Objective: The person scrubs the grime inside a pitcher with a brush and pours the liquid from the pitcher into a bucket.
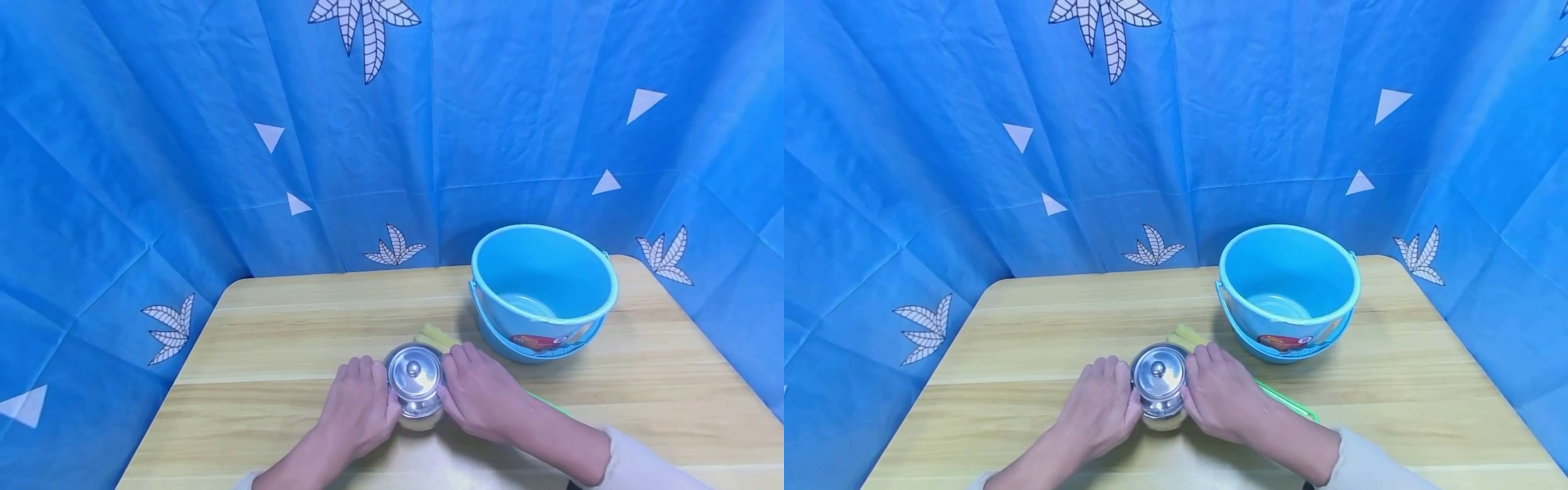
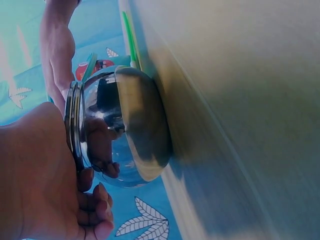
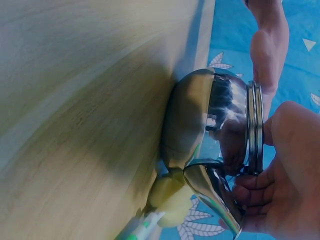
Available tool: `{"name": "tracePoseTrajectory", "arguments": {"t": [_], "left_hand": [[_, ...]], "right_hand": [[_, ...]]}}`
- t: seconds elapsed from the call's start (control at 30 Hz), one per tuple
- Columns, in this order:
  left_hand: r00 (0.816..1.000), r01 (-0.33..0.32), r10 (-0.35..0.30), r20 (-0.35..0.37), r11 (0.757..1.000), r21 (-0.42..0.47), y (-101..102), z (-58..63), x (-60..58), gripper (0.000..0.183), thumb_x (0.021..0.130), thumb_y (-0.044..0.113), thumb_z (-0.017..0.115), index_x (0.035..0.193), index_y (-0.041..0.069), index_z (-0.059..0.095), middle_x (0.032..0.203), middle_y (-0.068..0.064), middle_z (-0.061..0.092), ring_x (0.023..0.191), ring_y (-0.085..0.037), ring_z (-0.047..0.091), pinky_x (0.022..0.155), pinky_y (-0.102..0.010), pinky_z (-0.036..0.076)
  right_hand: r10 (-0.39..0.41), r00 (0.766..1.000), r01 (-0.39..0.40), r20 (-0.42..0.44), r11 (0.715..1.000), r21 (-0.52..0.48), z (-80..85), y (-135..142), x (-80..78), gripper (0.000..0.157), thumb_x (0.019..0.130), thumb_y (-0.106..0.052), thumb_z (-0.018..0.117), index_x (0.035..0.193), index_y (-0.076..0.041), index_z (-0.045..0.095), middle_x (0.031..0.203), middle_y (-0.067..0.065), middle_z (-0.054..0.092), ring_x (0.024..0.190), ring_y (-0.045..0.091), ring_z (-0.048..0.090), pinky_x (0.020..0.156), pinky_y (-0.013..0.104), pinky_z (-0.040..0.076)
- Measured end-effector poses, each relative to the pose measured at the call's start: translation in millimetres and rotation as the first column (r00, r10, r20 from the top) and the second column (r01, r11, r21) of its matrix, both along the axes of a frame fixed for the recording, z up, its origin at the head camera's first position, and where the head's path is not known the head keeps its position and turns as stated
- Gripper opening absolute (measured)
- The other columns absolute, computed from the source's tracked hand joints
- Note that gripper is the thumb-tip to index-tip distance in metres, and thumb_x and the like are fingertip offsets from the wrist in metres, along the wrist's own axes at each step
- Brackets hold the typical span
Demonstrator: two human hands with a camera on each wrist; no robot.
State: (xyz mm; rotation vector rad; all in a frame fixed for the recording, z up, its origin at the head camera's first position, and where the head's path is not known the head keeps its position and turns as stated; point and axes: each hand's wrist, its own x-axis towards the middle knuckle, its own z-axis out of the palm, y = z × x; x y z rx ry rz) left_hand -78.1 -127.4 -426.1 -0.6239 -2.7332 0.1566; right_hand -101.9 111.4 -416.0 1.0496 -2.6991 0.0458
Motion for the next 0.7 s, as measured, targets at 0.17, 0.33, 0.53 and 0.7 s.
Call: {"name": "tracePoseTrajectory", "arguments": {"t": [0.17, 0.33, 0.53, 0.7], "left_hand": [[1.0, -0.003, 0.003, 0.002, 1.0, -0.009, 1.6, 0.0, -0.1, 0.03, 0.091, 0.038, 0.051, 0.081, 0.01, 0.045, 0.073, -0.001, 0.038, 0.067, -0.017, 0.033, 0.063, -0.028, 0.033], [0.999, 0.01, -0.01, -0.047, 1.0, -0.009, 1.9, -0.9, 0.0, 0.03, 0.089, 0.038, 0.052, 0.08, 0.01, 0.046, 0.072, -0.001, 0.038, 0.065, -0.016, 0.032, 0.061, -0.027, 0.031], [0.998, 0.011, -0.011, -0.058, 1.0, -0.003, 2.1, -1.3, 0.2, 0.029, 0.088, 0.037, 0.052, 0.079, 0.01, 0.045, 0.072, 0.0, 0.037, 0.065, -0.016, 0.032, 0.061, -0.027, 0.03], [0.997, 0.018, -0.018, -0.073, 1.0, -0.002, 1.9, -1.3, -0.2, 0.029, 0.088, 0.037, 0.051, 0.079, 0.01, 0.045, 0.071, 0.0, 0.037, 0.065, -0.016, 0.031, 0.061, -0.027, 0.029]], "right_hand": [[0.004, 1.0, -0.004, -0.007, 1.0, 0.002, -0.3, 1.3, 0.5, 0.031, 0.1, -0.034, 0.054, 0.102, -0.004, 0.059, 0.089, 0.005, 0.053, 0.083, 0.019, 0.046, 0.078, 0.034, 0.048], [0.011, 1.0, -0.01, -0.014, 1.0, 0.01, -0.4, 2.1, 1.3, 0.032, 0.1, -0.034, 0.054, 0.104, -0.003, 0.06, 0.09, 0.005, 0.054, 0.084, 0.019, 0.047, 0.08, 0.035, 0.049], [0.016, 0.999, -0.016, -0.036, 1.0, 0.001, -1.8, 2.6, 2.2, 0.032, 0.1, -0.034, 0.053, 0.103, -0.002, 0.06, 0.089, 0.005, 0.054, 0.084, 0.019, 0.048, 0.079, 0.035, 0.049], [0.013, 0.999, -0.013, -0.051, 1.0, -0.001, -3.7, 2.4, 1.9, 0.033, 0.099, -0.034, 0.053, 0.102, -0.002, 0.06, 0.089, 0.006, 0.053, 0.084, 0.019, 0.048, 0.079, 0.035, 0.049]]}}
